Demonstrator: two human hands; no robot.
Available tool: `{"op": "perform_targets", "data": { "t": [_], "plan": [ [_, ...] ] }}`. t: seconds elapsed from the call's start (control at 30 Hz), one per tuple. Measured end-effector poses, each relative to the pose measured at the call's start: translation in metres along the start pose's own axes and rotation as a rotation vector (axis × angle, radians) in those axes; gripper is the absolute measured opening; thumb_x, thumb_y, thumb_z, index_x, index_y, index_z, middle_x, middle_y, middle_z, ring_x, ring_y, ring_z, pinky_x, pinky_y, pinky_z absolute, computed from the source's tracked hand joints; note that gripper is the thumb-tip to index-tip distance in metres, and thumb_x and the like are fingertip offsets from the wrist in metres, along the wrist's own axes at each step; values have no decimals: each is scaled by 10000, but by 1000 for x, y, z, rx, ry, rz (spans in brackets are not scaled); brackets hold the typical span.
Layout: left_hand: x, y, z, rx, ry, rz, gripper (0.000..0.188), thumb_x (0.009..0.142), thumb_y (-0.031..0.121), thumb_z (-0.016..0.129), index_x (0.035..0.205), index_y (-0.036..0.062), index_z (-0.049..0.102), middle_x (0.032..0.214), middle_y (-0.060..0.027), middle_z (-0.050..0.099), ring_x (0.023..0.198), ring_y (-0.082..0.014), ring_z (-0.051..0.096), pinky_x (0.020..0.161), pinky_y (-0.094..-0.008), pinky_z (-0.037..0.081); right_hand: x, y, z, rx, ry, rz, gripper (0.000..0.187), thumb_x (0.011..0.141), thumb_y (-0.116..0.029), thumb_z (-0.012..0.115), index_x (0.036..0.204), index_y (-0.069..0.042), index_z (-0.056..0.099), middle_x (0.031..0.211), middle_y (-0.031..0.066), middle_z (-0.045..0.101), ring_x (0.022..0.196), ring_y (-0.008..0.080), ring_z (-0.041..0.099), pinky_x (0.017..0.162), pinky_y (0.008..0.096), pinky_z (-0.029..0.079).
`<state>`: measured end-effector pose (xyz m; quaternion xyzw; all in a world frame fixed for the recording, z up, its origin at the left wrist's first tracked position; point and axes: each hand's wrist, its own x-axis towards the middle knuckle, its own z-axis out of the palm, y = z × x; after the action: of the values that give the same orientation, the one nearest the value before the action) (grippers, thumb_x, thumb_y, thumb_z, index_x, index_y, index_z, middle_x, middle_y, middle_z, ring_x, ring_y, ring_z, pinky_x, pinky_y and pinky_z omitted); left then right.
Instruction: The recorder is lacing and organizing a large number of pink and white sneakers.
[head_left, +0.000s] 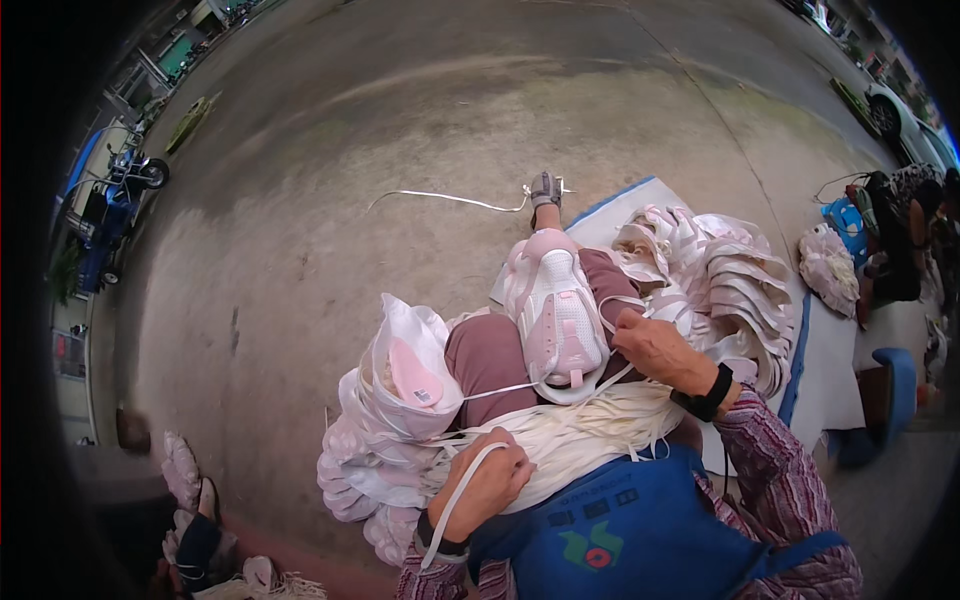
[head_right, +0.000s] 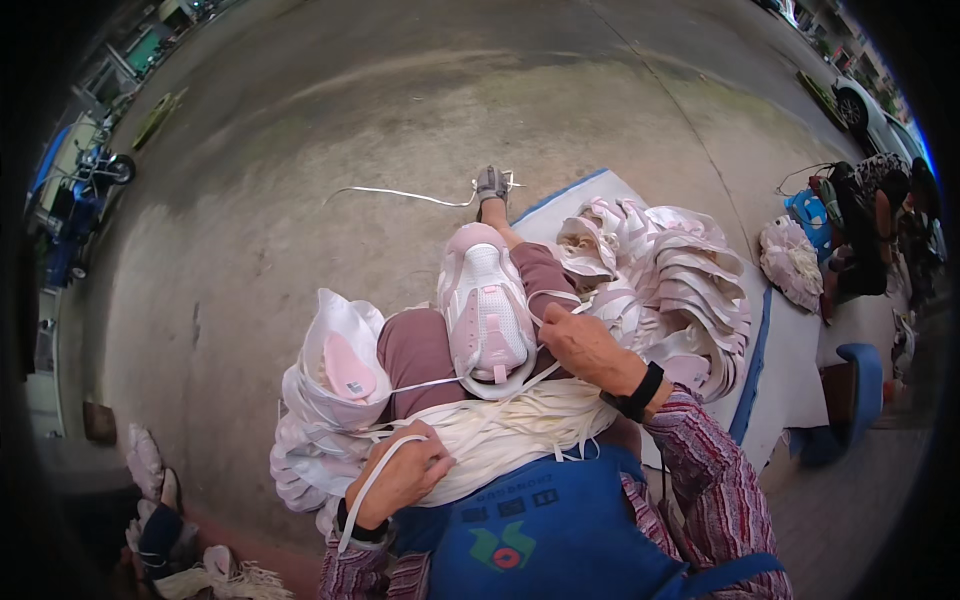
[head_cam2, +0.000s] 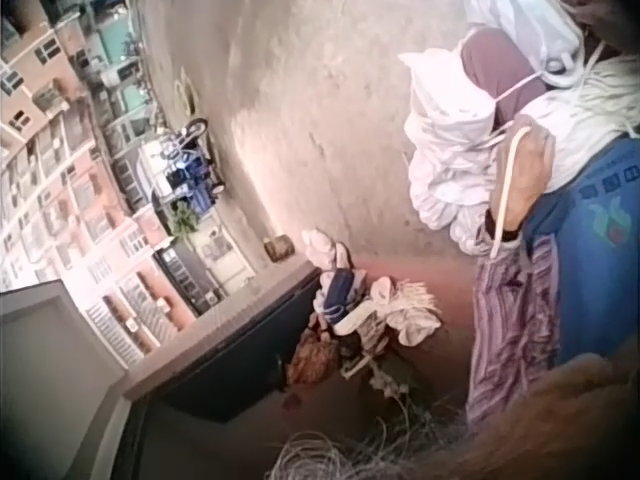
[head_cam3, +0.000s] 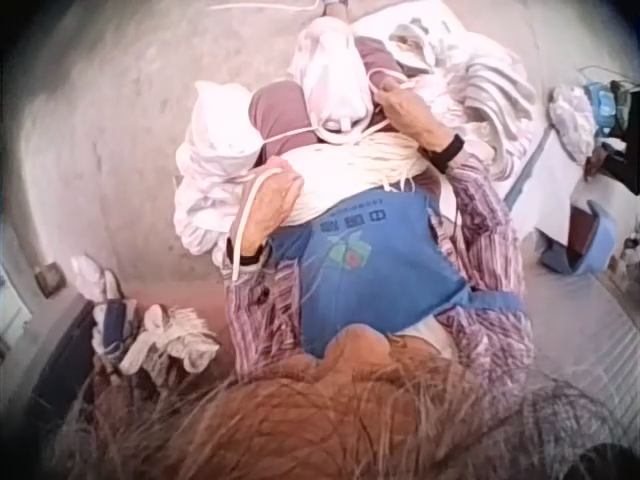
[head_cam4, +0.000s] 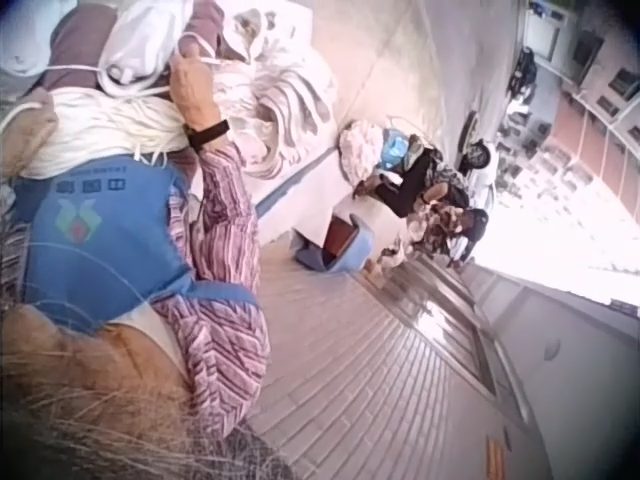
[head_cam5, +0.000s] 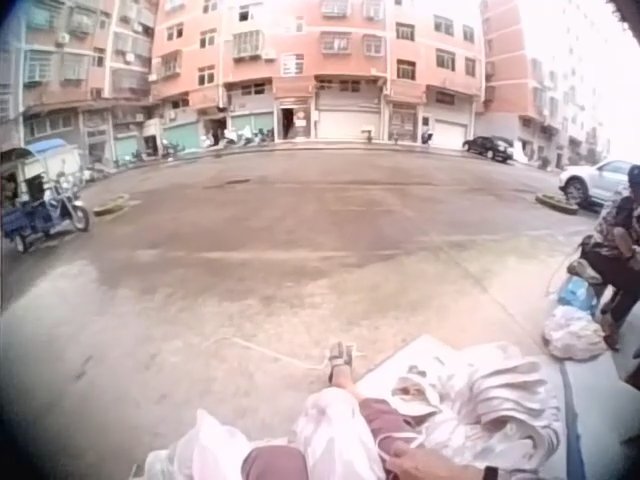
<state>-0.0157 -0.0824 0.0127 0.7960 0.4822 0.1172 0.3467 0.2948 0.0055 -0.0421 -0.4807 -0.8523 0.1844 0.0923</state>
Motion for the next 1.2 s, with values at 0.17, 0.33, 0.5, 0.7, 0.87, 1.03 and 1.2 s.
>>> {"op": "perform_targets", "data": {
  "t": [0.17, 0.33, 0.5, 0.7, 0.87, 1.03, 1.2],
  "plan": [
    [27, -5, 8, 22, -71, 82, 196, 820, 189, 628, 755, 4, 629, 834, -164, 594, 755, -330, 602, 677, -392, 489, 4, -47, -66, 555, -9, 160, 143, 868, -118, 590, 920, 3, 647, 702, 124, 607, 666, 227, 605, 615, 321, 480],
    [52, 13, 35, 85, -54, 223, 150, 836, 143, 581, 897, 7, 594, 840, -158, 593, 694, -328, 612, 632, -387, 486, 18, -109, -67, 751, -283, 49, 353, 903, -286, 596, 1097, 7, 624, 872, 202, 666, 783, 301, 663, 715, 364, 503],
    [53, 20, 50, 497, -32, 476, 254, 806, 104, 538, 1041, 45, 617, 969, -130, 618, 877, -258, 628, 663, -312, 521, 14, -99, -35, 830, -245, -40, 334, 867, -301, 634, 1036, -13, 653, 851, 192, 664, 786, 346, 653, 698, 373, 505],
    [52, 15, 36, -165, -254, 76, 356, 854, 209, 620, 1149, 13, 582, 1132, -187, 575, 1007, -301, 600, 891, -413, 472, 9, -88, -22, 693, -18, -23, 179, 861, -191, 629, 873, -15, 654, 735, 149, 628, 650, 299, 613, 601, 354, 472],
    [34, 0, 26, -891, -59, 2, 524, 936, 213, 535, 1356, -41, 352, 1299, -172, 507, 1220, -250, 487, 1037, -369, 369, 4, -89, -34, 907, -160, 45, 179, 893, -168, 615, 863, 8, 630, 673, 118, 563, 615, 147, 514, 599, 304, 448],
    [31, -3, 12, -1794, 266, -69, 316, 997, 168, 438, 1256, -12, 453, 976, -76, 579, 918, -173, 563, 878, -343, 443, 6, -84, -27, 811, -217, 53, 191, 898, -179, 610, 892, 12, 616, 728, 133, 594, 640, 182, 551, 625, 304, 458],
    [24, -10, -13, -1564, 440, -210, 250, 990, 204, 467, 1150, 16, 504, 652, 37, 361, 565, -77, 371, 554, -254, 418, 23, -66, -46, 986, -235, 401, 203, 942, -186, 519, 940, 2, 594, 737, 113, 568, 634, 173, 552, 605, 308, 455]
  ]
}}
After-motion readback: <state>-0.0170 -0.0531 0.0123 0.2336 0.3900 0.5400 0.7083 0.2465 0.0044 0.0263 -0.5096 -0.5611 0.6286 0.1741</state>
